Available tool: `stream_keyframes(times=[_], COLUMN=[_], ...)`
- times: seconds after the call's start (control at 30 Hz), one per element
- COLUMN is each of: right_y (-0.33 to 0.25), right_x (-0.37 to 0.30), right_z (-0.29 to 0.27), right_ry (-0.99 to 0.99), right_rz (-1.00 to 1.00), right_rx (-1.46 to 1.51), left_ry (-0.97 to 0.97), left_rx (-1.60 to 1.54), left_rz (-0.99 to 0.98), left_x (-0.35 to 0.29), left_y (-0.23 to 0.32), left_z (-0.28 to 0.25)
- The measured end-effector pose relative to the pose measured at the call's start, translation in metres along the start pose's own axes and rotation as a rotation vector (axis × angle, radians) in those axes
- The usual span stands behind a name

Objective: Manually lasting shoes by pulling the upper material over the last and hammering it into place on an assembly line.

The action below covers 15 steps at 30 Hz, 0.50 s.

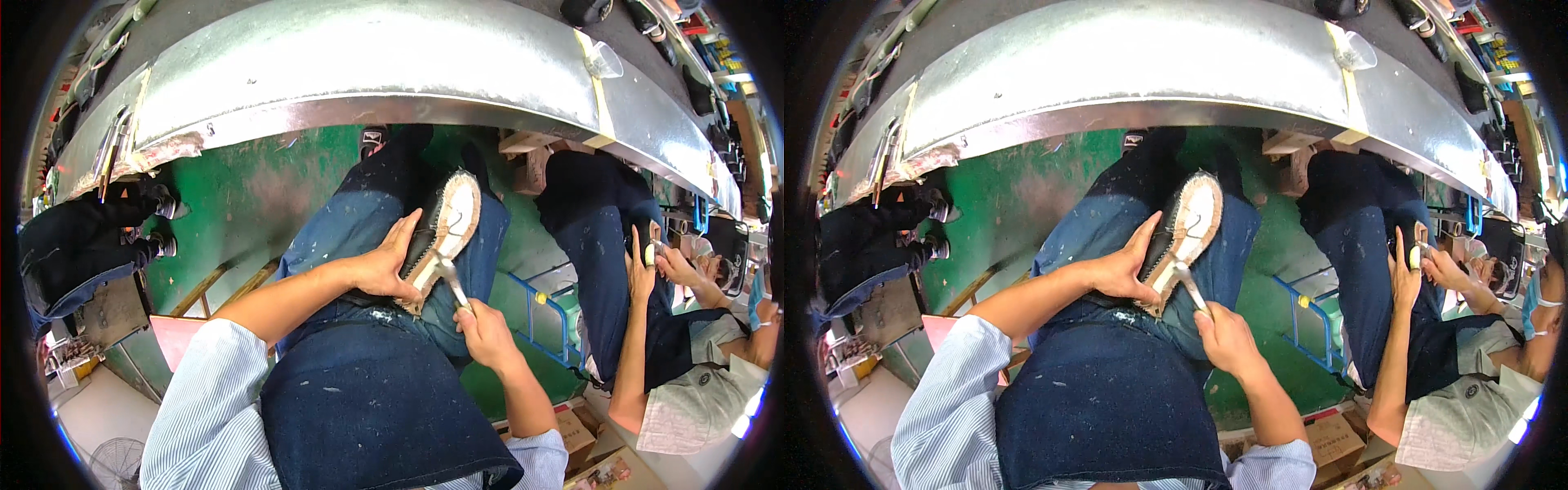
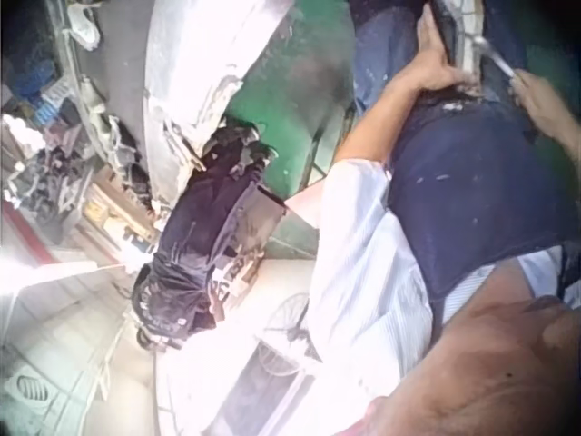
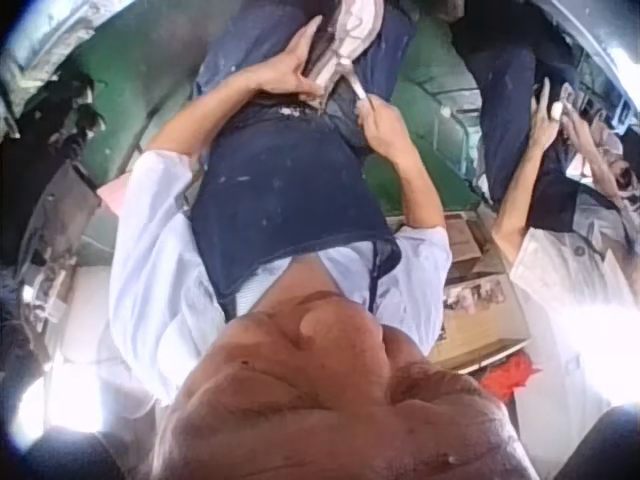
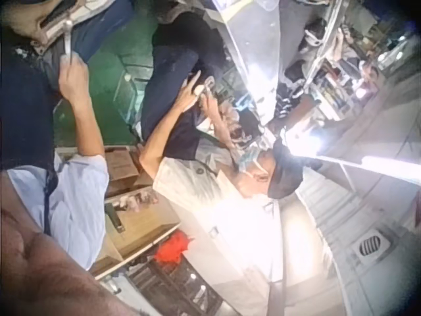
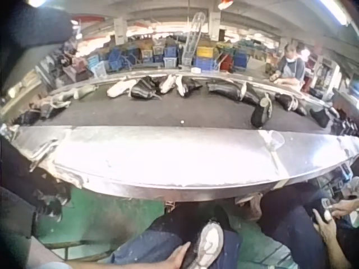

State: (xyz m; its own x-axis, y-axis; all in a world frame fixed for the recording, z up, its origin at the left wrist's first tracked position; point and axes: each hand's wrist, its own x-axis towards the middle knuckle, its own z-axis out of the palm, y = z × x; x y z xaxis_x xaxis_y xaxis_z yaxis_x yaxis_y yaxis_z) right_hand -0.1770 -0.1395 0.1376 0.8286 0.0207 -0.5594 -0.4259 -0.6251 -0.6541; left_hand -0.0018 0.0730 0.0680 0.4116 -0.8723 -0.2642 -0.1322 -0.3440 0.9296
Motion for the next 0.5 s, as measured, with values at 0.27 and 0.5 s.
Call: stream_keyframes(times=[0.27,0.5], right_y=[0.058,0.064], right_x=[-0.007,0.006], right_z=[0.063,0.049], right_ry=[0.380,0.328], right_rz=[0.011,0.086], right_rx=[0.915,0.730], left_ry=[0.203,0.096], left_rx=[-0.450,-0.515], left_rz=[-0.318,0.164], left_x=[0.075,0.000], left_y=[0.002,0.126], left_z=[-0.012,-0.119])
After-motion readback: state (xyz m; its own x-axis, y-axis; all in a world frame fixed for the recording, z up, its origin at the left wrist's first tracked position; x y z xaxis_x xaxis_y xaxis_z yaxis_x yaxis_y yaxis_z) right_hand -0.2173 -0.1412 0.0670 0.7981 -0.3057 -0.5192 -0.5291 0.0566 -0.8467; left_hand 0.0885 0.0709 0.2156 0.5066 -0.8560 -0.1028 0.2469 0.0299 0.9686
